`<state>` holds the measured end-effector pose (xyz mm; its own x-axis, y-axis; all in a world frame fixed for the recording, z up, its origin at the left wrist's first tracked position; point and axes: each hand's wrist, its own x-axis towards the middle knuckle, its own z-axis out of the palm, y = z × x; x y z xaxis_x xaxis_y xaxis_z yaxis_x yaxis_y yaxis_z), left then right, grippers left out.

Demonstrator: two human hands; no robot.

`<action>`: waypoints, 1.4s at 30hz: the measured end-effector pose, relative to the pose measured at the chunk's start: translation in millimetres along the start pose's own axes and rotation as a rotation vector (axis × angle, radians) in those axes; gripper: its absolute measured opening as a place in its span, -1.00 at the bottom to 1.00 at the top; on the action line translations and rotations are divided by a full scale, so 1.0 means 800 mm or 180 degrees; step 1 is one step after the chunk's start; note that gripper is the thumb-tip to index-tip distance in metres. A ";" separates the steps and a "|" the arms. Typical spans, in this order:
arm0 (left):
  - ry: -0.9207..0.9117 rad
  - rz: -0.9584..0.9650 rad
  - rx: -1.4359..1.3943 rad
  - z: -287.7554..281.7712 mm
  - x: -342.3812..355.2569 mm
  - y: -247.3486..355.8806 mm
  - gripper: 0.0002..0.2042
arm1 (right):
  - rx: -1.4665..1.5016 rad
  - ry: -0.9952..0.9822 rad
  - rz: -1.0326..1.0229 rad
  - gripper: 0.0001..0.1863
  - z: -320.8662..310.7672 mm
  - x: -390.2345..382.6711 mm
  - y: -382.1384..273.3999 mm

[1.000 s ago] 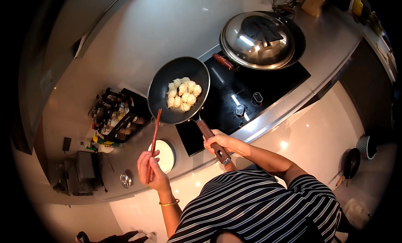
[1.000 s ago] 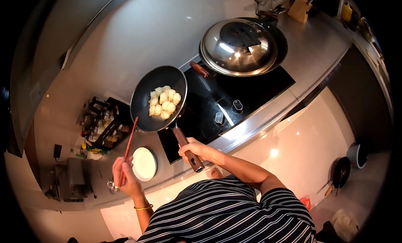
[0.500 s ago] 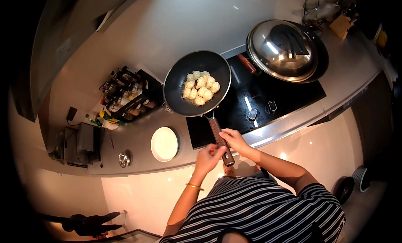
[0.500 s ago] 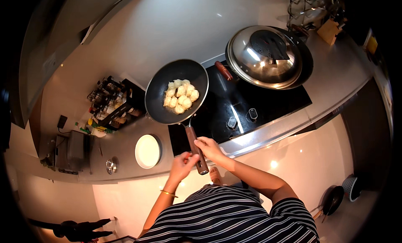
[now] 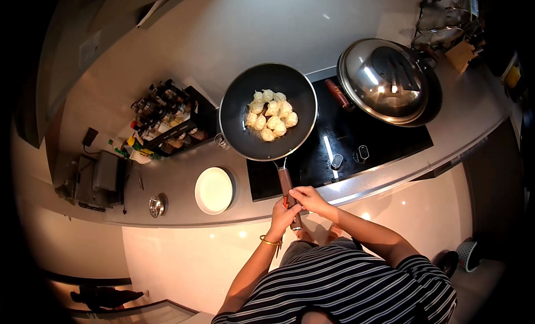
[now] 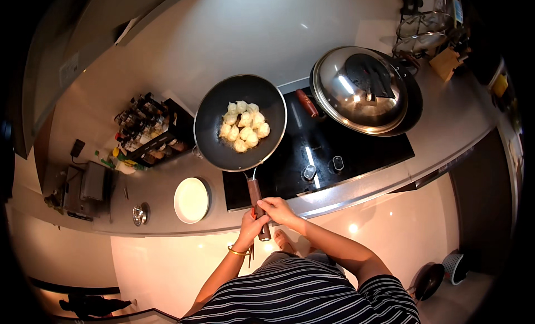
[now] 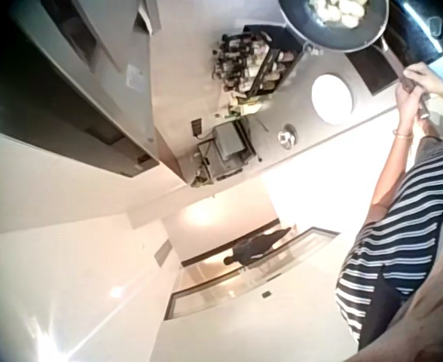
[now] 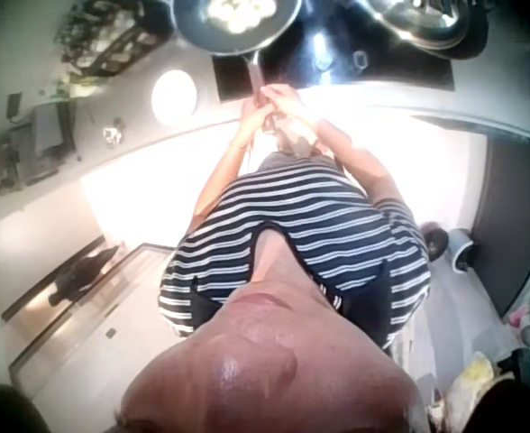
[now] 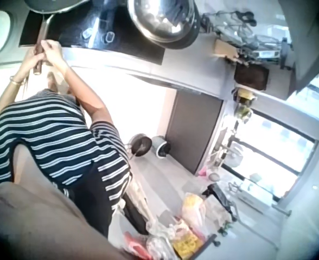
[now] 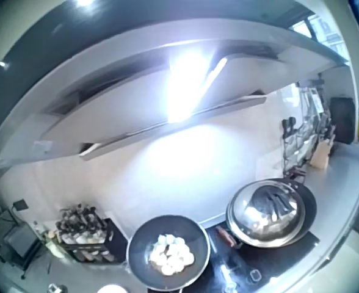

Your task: The person washes a glass lid and a bowl in a sink with a cloth, places the items into a dishwasher, then uses chopsticks to flip items in a pan and covers the pan with a lid.

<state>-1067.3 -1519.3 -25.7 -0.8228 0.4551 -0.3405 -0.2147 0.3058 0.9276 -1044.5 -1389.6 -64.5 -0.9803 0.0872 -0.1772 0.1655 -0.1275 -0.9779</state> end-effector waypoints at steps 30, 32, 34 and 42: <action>0.0274 0.0348 0.0632 -0.024 -0.004 0.007 -0.74 | 0.0907 -0.0140 0.0214 -0.77 0.032 0.009 -0.035; 0.0091 0.0209 0.1381 -0.038 -0.014 0.033 -0.75 | 0.0882 -0.0262 0.0411 -0.81 0.034 0.007 -0.045; -0.0365 -0.0063 0.2553 -0.058 -0.028 0.107 -0.73 | 0.0791 -0.0138 0.0466 -0.80 0.025 0.001 -0.051; 0.1358 0.3265 0.1788 -0.157 -0.056 0.272 -0.58 | 0.1071 -0.0187 0.0590 -0.77 0.019 -0.015 -0.054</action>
<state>-1143.3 -1578.2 210.4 -0.6053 0.4195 0.6765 0.7959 0.3328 0.5057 -1041.4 -1399.9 -18.6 -0.9432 -0.0233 -0.3314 0.3054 -0.4535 -0.8373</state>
